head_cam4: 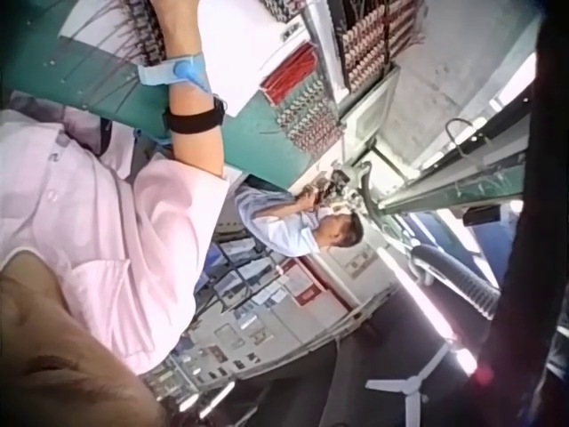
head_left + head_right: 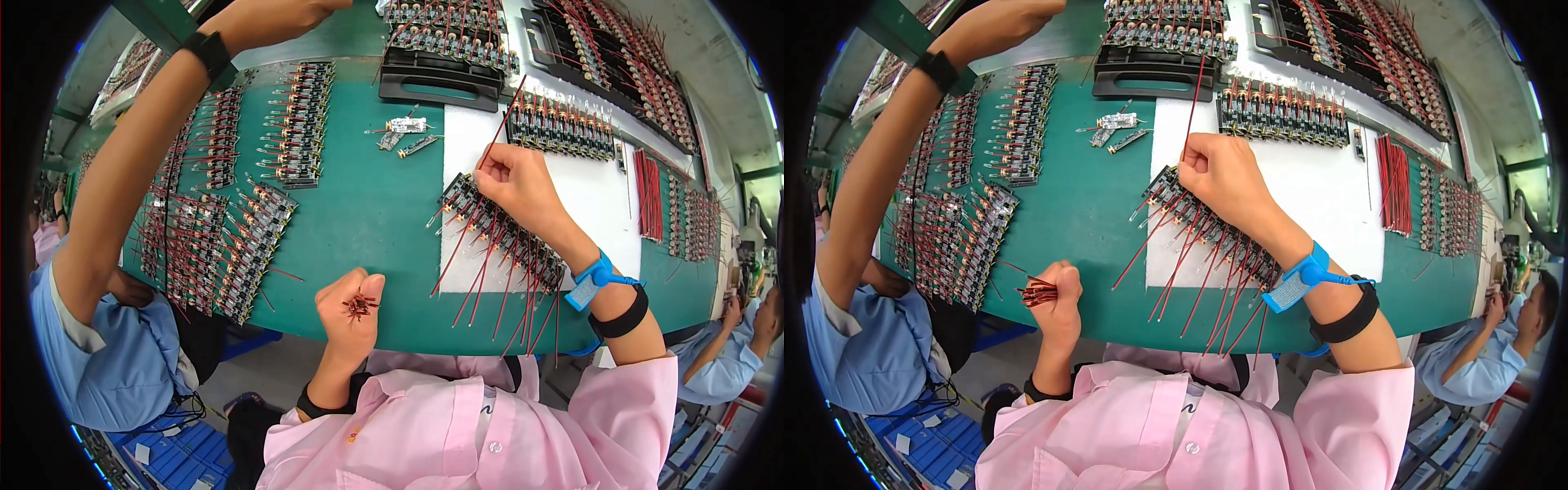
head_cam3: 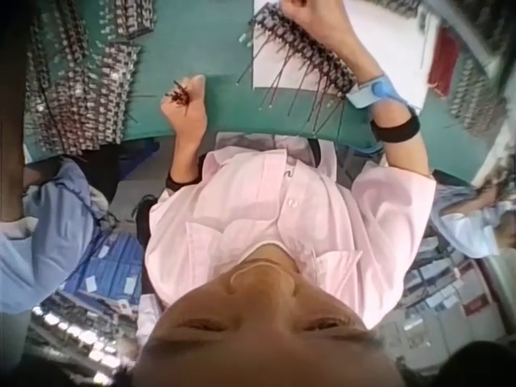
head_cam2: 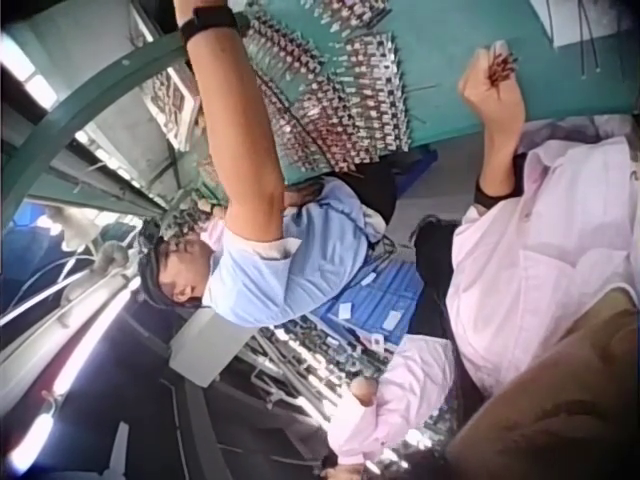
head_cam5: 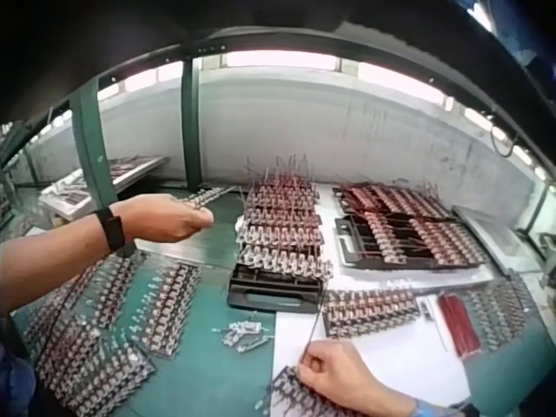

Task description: The person picks up a bundle of red wires and a circuit board, then inserts the wires one by one into the board. After filling the board, the person sets it down and picks up a new circuit board to repeat the process.

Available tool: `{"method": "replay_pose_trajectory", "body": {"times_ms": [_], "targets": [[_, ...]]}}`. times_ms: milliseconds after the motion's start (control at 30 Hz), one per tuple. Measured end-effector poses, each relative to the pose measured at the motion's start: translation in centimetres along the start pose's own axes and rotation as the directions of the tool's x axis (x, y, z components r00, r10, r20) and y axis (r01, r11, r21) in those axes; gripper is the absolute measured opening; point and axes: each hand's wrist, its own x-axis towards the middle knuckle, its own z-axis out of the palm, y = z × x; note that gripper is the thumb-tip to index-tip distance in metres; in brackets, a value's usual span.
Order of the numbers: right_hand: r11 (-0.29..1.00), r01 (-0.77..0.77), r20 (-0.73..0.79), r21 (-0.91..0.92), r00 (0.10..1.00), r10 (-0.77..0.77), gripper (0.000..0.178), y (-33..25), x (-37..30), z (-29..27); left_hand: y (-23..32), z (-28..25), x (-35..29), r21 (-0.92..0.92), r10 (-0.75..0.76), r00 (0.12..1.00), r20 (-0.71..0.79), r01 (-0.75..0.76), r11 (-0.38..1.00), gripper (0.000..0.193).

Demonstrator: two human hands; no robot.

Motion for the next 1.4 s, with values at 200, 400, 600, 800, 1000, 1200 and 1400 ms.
{"method": "replay_pose_trajectory", "body": {"times_ms": [200, 400, 600, 800, 1000, 1200, 1400], "targets": [[0.988, 0.142, -0.029, -0.055, 0.989, -0.143, 0.007, 0.3, -0.3, 0.3, -0.1, 0.0, 0.0, 0.014, 0.022, 1.0, -0.009, -0.022, 1.0, 0.035], [0.959, 0.261, -0.026, -0.112, 0.964, -0.265, 0.004, 0.1, -1.1, -0.1, 0.2, 0.2, -0.1, 0.071, 0.173, 0.983, -0.055, -0.169, 0.983, 0.037], [0.935, 0.292, -0.015, -0.199, 0.954, -0.301, 0.004, 0.1, -1.3, 0.1, 0.9, 0.5, 0.0, 0.173, 0.298, 0.951, -0.082, -0.281, 0.944, 0.038], [0.811, 0.424, 0.062, -0.403, 0.897, -0.438, 0.005, -0.4, -1.7, 0.1, 0.2, 0.3, -0.3, 0.11, 0.243, 0.957, -0.159, -0.227, 0.968, 0.033], [0.922, 0.319, -0.119, -0.218, 0.929, -0.35, 0.008, -0.4, -3.1, -3.2, 0.9, 1.0, 0.6, -0.119, -0.035, 0.988, -0.151, 0.017, 0.993, 0.023], [0.862, -0.406, 0.029, 0.303, 0.908, 0.417, 0.016, 0.5, -13.6, -7.5, 3.4, 0.6, 2.0, -0.068, -0.207, 0.966, 0.156, 0.219, 0.973, 0.025], [0.461, -0.368, 0.127, 0.808, 0.872, 0.473, 0.029, 0.8, -18.2, -3.7, 4.3, 1.8, 4.8, -0.054, -0.352, 0.89, 0.289, 0.382, 0.923, 0.035]]}}
